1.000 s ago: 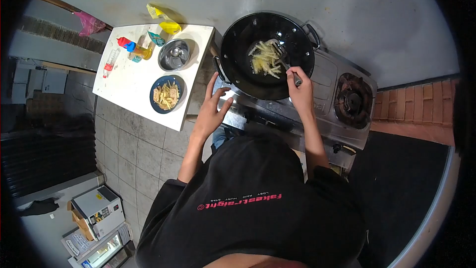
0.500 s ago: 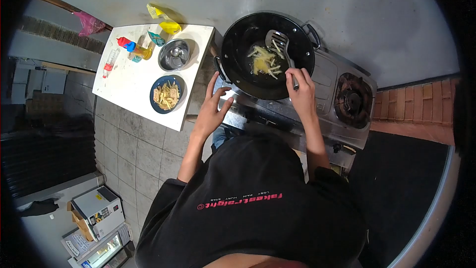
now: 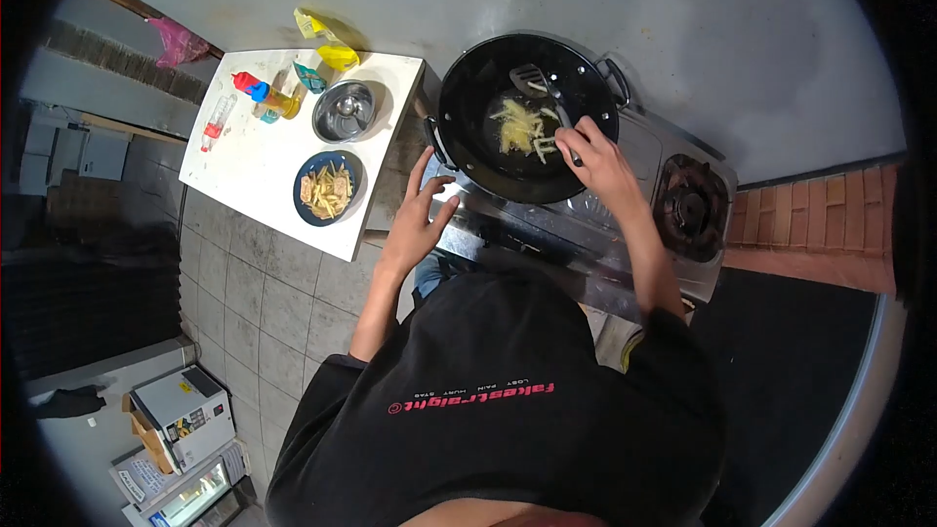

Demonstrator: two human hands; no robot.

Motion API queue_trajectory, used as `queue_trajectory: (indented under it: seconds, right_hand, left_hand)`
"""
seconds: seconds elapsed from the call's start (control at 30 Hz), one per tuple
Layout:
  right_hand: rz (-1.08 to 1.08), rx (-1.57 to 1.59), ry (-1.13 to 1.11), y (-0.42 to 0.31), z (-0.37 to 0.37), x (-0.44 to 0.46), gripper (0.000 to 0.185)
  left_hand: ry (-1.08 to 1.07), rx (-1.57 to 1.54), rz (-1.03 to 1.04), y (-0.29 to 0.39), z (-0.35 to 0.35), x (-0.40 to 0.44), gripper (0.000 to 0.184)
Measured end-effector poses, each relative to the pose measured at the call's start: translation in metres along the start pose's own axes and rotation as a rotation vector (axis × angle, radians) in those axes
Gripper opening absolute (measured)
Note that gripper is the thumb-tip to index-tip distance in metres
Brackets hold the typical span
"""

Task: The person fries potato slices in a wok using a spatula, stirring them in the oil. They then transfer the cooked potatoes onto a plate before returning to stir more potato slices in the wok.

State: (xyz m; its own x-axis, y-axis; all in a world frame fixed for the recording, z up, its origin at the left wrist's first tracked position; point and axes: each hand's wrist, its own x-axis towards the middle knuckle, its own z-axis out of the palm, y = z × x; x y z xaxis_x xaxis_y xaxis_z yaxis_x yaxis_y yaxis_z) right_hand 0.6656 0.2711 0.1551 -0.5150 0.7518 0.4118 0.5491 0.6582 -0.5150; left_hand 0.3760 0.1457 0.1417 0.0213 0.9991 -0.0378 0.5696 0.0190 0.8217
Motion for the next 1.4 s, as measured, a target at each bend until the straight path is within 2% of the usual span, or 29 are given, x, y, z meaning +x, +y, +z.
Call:
queue_trajectory:
  seconds: [0.07,0.13,0.17,0.2,0.27,0.3,0.4,0.6,0.63,0.67,0.7,0.73,0.8,0.83,0.97,1.1,1.2,1.27,1.3,1.4]
  right_hand:
    - [0.009,0.025,0.035,0.001,0.011,-0.005,0.015]
    - [0.143,0.206,0.242,0.002,0.022,-0.009,0.013]
    - [0.093,0.207,0.404,0.008,0.029,-0.008,0.008]
    - [0.098,0.209,0.403,0.013,0.036,-0.009,0.008]
    - [0.532,0.481,0.427,0.023,0.042,-0.019,0.009]
    - [0.556,0.615,0.453,0.021,0.043,-0.018,0.013]
    - [0.613,0.735,0.505,0.024,0.047,-0.020,0.013]
    - [0.673,0.802,0.511,0.021,0.046,-0.023,0.014]
    - [0.674,0.803,0.515,0.022,0.046,-0.025,0.014]
    - [0.638,0.646,0.466,0.023,0.045,-0.026,0.012]
    - [0.599,0.489,0.417,0.019,0.042,-0.024,0.011]
    - [0.600,0.490,0.418,0.015,0.040,-0.022,0.011]
    - [0.265,0.204,0.439,0.003,0.033,-0.020,0.008]
    - [0.189,0.190,0.363,0.006,0.033,-0.024,0.008]
    - [0.104,0.206,0.215,0.003,0.038,-0.035,0.013]
    - [0.113,0.190,0.210,-0.001,0.042,-0.042,0.011]
    - [0.135,0.208,0.343,-0.001,0.046,-0.043,0.007]
    - [0.643,0.532,0.398,0.000,0.052,-0.047,0.010]
    - [0.700,0.608,0.437,0.002,0.051,-0.044,0.015]
    - [0.715,0.763,0.454,0.003,0.044,-0.037,0.017]
  left_hand:
    - [0.005,0.004,0.023,-0.003,0.001,0.000,0.034]
    - [0.002,0.003,0.017,0.001,0.001,-0.001,0.033]
    - [0.001,0.003,0.015,0.000,0.001,0.000,0.033]
    - [0.011,0.022,0.030,-0.002,0.002,0.000,0.033]
    - [0.003,0.041,0.052,-0.003,0.005,0.000,0.033]
    - [0.010,0.050,0.063,-0.003,0.004,0.000,0.033]
    - [0.017,0.054,0.055,-0.003,0.003,-0.001,0.034]
    - [0.003,0.054,0.034,-0.003,0.002,-0.002,0.034]
    - [0.011,0.069,0.056,-0.003,0.001,-0.002,0.034]
    - [0.009,0.071,0.057,-0.003,0.001,-0.002,0.034]
    - [-0.006,0.032,0.012,0.003,-0.001,-0.002,0.034]
    - [-0.022,-0.007,-0.033,0.006,-0.002,-0.003,0.035]
    - [-0.025,-0.012,-0.037,0.004,0.000,-0.003,0.035]
    - [-0.027,-0.018,-0.042,0.003,0.000,-0.003,0.036]
    - [-0.022,-0.022,-0.050,0.000,0.003,-0.006,0.037]
    - [-0.025,-0.005,-0.039,0.001,0.004,-0.008,0.038]
    - [-0.029,0.005,-0.044,0.001,0.005,-0.009,0.039]
    - [-0.025,0.008,-0.040,0.000,0.005,-0.010,0.039]
    - [-0.034,-0.012,-0.060,0.000,0.006,-0.010,0.039]
    - [-0.046,-0.005,-0.061,0.000,0.009,-0.012,0.039]
